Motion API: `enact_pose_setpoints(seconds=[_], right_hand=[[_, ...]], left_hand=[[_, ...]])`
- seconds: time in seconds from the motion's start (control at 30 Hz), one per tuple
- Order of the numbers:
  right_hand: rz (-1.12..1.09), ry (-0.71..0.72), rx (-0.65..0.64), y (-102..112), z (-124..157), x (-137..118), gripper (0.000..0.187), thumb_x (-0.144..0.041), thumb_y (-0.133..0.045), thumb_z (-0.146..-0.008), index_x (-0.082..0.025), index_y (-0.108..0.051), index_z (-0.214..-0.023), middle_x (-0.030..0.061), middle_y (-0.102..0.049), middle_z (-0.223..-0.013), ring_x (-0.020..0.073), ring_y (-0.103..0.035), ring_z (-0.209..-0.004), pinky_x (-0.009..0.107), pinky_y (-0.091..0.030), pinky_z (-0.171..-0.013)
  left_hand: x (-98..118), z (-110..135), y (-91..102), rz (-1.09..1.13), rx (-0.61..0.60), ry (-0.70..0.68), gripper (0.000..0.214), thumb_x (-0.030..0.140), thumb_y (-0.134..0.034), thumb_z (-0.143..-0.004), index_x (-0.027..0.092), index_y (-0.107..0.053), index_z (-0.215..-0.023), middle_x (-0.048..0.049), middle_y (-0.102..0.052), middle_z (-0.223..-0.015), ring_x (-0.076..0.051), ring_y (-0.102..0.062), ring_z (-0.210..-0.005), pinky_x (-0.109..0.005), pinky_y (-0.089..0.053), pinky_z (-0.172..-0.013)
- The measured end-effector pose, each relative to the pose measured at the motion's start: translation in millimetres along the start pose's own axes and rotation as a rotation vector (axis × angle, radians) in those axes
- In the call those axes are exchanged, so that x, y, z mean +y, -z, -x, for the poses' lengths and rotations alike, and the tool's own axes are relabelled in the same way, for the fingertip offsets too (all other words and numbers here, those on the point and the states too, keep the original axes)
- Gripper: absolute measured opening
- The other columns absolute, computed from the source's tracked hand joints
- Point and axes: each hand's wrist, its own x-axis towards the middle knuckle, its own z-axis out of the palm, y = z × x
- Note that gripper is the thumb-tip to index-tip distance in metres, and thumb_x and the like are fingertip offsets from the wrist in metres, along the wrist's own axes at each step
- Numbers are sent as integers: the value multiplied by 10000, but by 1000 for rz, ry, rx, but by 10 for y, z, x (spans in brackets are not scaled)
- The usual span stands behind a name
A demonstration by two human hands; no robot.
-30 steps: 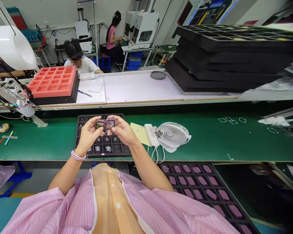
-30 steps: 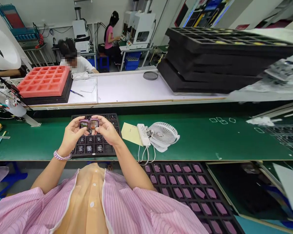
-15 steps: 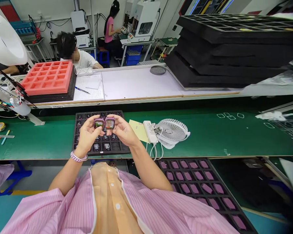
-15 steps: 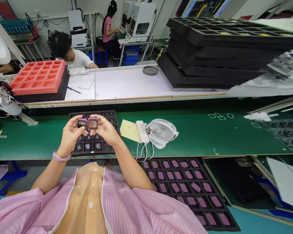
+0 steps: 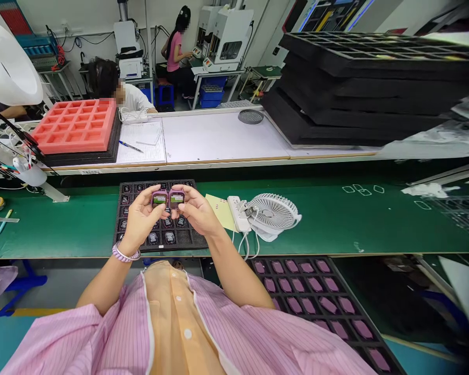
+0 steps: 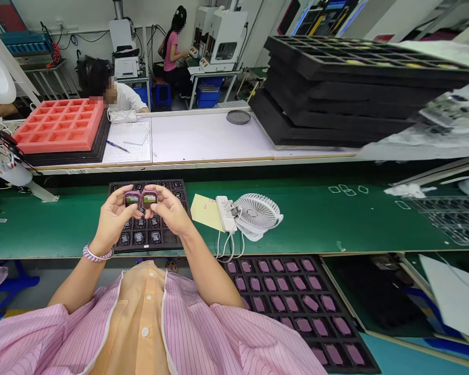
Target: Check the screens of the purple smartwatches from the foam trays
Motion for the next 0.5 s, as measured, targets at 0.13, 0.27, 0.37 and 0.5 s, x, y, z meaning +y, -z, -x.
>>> enact_pose_setpoints(seconds=[0.13, 0.27, 0.37, 0.5], right_hand=[[-3, 4, 16, -2, -5, -1, 485, -412, -823, -840, -244, -604, -1239, -4, -680, -910, 141, -632, -628, 313, -559, -642], [11, 3, 41, -23, -13, 1, 461, -495, -833, -863, -236, -621, -1181, -16, -670, -884, 112, -607, -574, 272, -524, -576], [14, 15, 44, -28, 1, -10, 451, -491, -838, -871, -234, -628, -1176, -24, -664, -869, 100, -609, -571, 251, -510, -568], [10, 47, 18, -40, 20, -35, 471, -455, -850, -856, -236, -625, -1208, -9, -680, -915, 120, -633, -615, 280, -541, -613]], left_hand=[[18, 13, 4, 8, -30, 27, 554, 373, -820, -850, 186, -617, -1330, -106, -729, -1225, -125, -757, -707, -255, -685, -695], [27, 7, -8, 21, -2, 38, 488, 387, -800, -862, 173, -647, -1274, -89, -746, -1145, -128, -754, -640, -238, -676, -615], [52, 9, -4, 21, 6, 38, 469, 376, -800, -858, 170, -659, -1255, -83, -747, -1130, -131, -755, -627, -236, -675, -602], [92, 16, 2, 3, -23, 15, 464, 345, -771, -874, 179, -652, -1291, -95, -741, -1194, -135, -769, -665, -251, -690, -649]])
